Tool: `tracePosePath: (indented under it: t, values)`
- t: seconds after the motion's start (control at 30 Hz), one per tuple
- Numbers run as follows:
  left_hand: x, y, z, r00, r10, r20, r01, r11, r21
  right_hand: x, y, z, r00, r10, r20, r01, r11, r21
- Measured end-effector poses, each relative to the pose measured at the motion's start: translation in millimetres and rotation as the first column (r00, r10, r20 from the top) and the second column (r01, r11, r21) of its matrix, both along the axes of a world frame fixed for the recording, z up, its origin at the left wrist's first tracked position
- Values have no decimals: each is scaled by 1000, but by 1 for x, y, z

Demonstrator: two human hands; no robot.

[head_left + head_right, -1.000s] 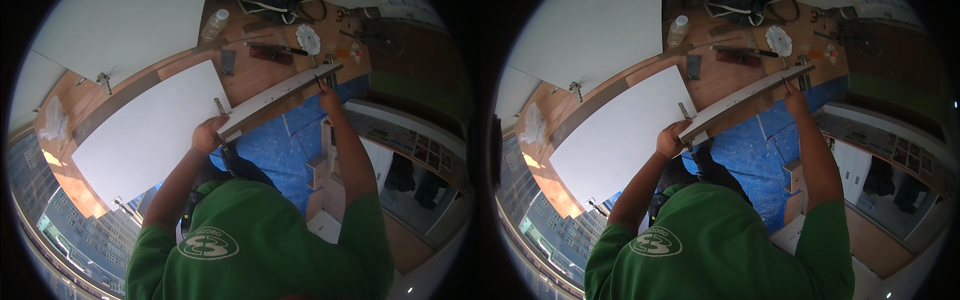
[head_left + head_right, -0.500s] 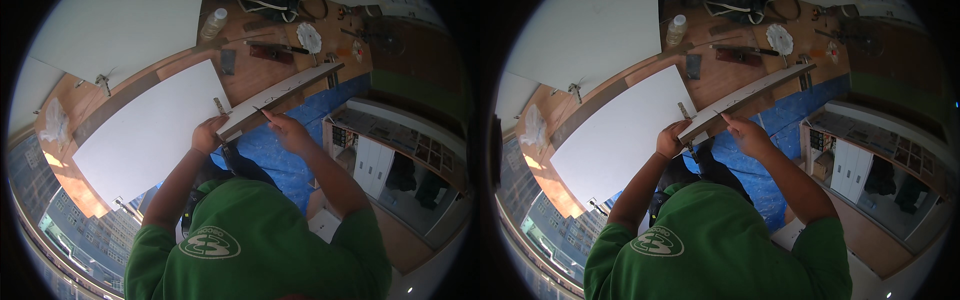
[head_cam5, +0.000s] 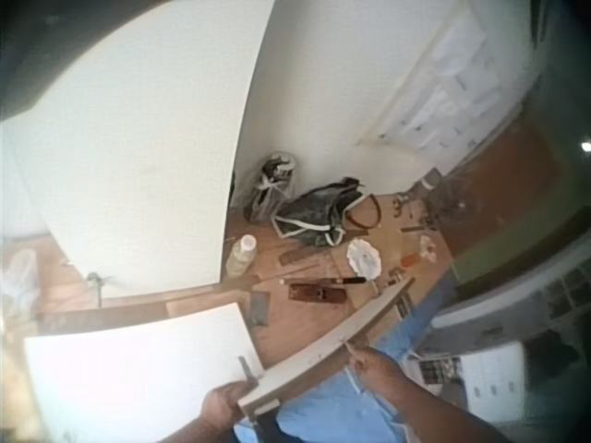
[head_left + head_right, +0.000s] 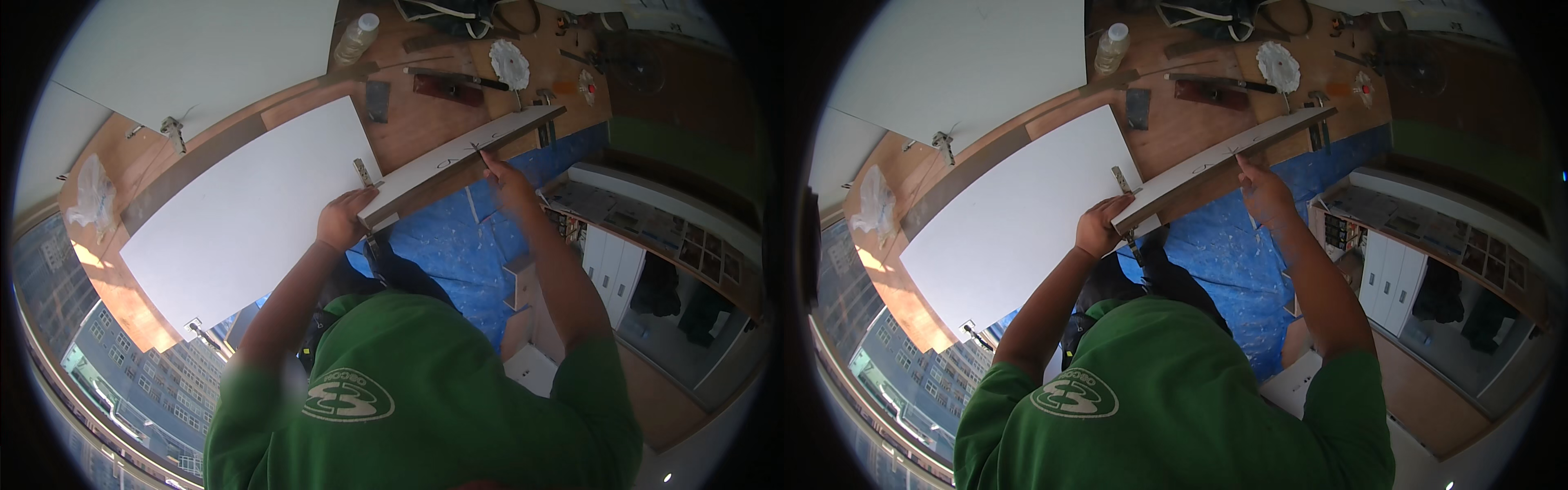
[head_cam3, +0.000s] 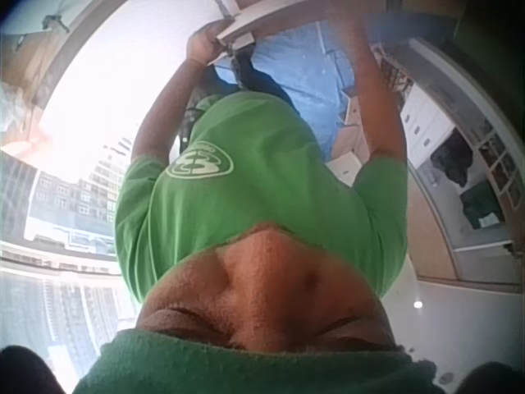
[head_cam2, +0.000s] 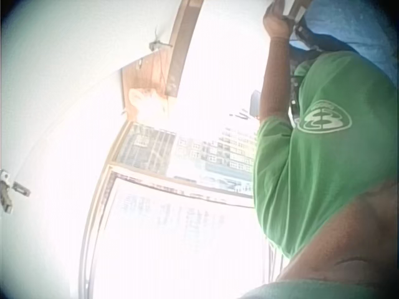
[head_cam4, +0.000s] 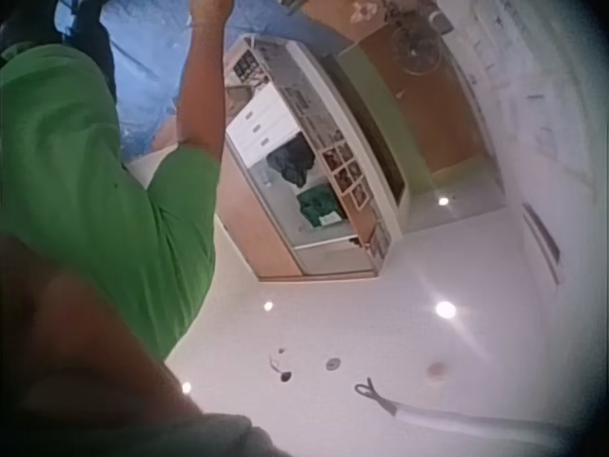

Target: The person uses a chisel and utility knife to carve and trim the edge of a white cabinet door, then sands the surface with a sanding block. The work is performed on a workbench with tools and materials visible nearby.

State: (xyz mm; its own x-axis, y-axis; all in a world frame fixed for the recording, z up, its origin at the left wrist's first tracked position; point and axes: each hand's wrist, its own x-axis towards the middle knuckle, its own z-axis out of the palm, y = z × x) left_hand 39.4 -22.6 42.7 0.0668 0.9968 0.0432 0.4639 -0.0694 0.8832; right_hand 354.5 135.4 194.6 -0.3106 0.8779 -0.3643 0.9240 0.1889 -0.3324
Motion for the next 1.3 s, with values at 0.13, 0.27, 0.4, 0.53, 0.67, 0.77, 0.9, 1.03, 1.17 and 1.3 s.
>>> tracePosePath:
  t: [0.13, 0.27, 0.4, 0.53, 0.67, 0.77, 0.9, 1.03, 1.17, 1.3]
  values:
    - [1, 0, -2, 1000, -2, -9, 2, 1000, 0, -77, -61, 29, 990, 140, -9, -140, 984, -110]
    - [2, 1, 0, 1000, 4, 8, -4, 1000, -12, -148, -117, 39, 980, 179, -90, -195, 953, -234]
    - [0, 0, -6, 1000, -2, 26, 3, 999, -42, -170, -126, 37, 906, 144, -398, -285, 903, -322]
    - [2, 0, -1, 1000, 21, 12, -21, 1000, -6, -114, -77, 25, 939, -4, -343, -6, 1000, -26]
    - [4, 2, 2, 1000, 14, 11, -14, 1000, -21, -27, -23, 4, 982, -188, -1, 185, 965, 185]
    - [4, 2, -1, 1000, -13, -23, 13, 1000, -18, -4, -15, -13, 992, -127, -5, 123, 950, 287]
    - [1, 1, 1, 999, -17, -37, 16, 999, -42, -36, -45, -3, 994, -100, -42, 102, 993, 64]
    - [2, 1, 3, 1000, -24, -18, 23, 999, -41, -112, -116, 18, 972, 42, -230, -59, 996, -67]
    - [1, 2, -2, 1000, -13, 20, 13, 1000, -23, -157, -144, 24, 896, 104, -431, -264, 907, -329]
    - [2, -1, 0, 1000, 4, 11, -3, 998, -68, -131, -118, 36, 966, -11, -258, -33, 986, -164]
